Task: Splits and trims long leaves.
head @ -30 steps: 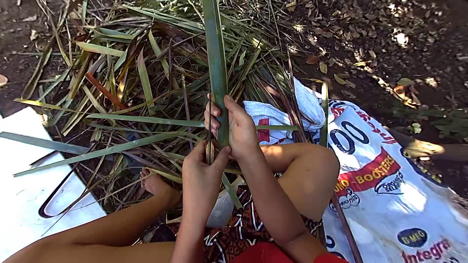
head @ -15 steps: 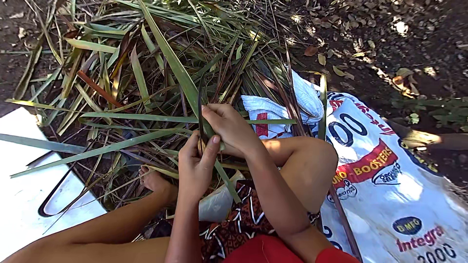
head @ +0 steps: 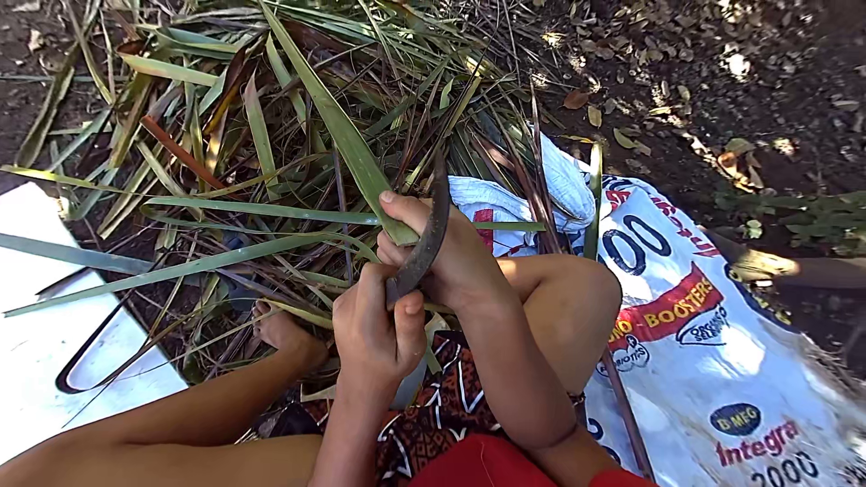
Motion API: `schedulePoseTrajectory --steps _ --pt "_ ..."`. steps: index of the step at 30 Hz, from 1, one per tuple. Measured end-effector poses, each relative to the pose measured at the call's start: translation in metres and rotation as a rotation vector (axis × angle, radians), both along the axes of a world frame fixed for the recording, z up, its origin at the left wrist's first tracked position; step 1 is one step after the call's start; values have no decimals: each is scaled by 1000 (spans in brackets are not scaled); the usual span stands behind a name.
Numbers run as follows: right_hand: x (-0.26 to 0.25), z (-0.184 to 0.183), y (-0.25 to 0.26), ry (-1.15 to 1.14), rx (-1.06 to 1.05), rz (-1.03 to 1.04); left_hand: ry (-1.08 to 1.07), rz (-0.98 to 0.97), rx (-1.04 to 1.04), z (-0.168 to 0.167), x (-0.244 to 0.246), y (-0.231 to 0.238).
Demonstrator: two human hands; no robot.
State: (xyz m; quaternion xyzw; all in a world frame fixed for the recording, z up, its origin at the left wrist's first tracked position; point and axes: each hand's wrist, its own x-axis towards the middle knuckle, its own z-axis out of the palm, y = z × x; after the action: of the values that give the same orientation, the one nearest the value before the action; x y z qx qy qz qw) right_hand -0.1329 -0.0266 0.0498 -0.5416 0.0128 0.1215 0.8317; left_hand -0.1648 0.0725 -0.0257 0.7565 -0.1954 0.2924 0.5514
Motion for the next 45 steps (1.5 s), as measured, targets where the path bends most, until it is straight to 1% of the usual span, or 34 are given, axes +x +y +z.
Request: schedulePoseTrajectory --steps 2,6,11,14,24,26,29,31,34,36,38,39,41,43,45 --pt "0 1 1 4 7 -12 -32 19 62 3 0 2" --pt "-1 4 1 3 -11 -26 -26 68 142 6 0 2" --pt "-2 4 2 -40 -58 -43 60 108 171 12 -1 2" --pt "-1 2 2 -51 -28 -54 106 126 198 14 -1 1" --pt "7 -5 7 -14 8 -120 191 95 207 9 2 1" --pt "10 -10 9 -43 0 -126 262 44 160 8 1 1" --pt "16 -17 14 -121 50 -141 371 -56 47 9 -1 -2" --pt "20 -19 17 -120 61 -147 424 -107 -11 9 -1 -3" --pt "29 -22 23 -116 142 -171 467 -128 -35 6 2 -2" --pt "28 -27 21 -153 91 -126 437 -119 -60 2 3 -4" --pt "23 -31 11 -176 -50 -24 400 -140 -170 -3 4 -6" --pt "21 -31 6 -152 -96 13 404 -154 -243 -4 6 -6" --pt "19 -32 -2 -62 -102 51 465 -156 -324 -2 9 0" --pt "20 -35 -9 22 -103 93 563 -139 -326 -1 13 9" --pt "21 -43 -14 28 -36 101 646 -118 -336 -1 16 13"
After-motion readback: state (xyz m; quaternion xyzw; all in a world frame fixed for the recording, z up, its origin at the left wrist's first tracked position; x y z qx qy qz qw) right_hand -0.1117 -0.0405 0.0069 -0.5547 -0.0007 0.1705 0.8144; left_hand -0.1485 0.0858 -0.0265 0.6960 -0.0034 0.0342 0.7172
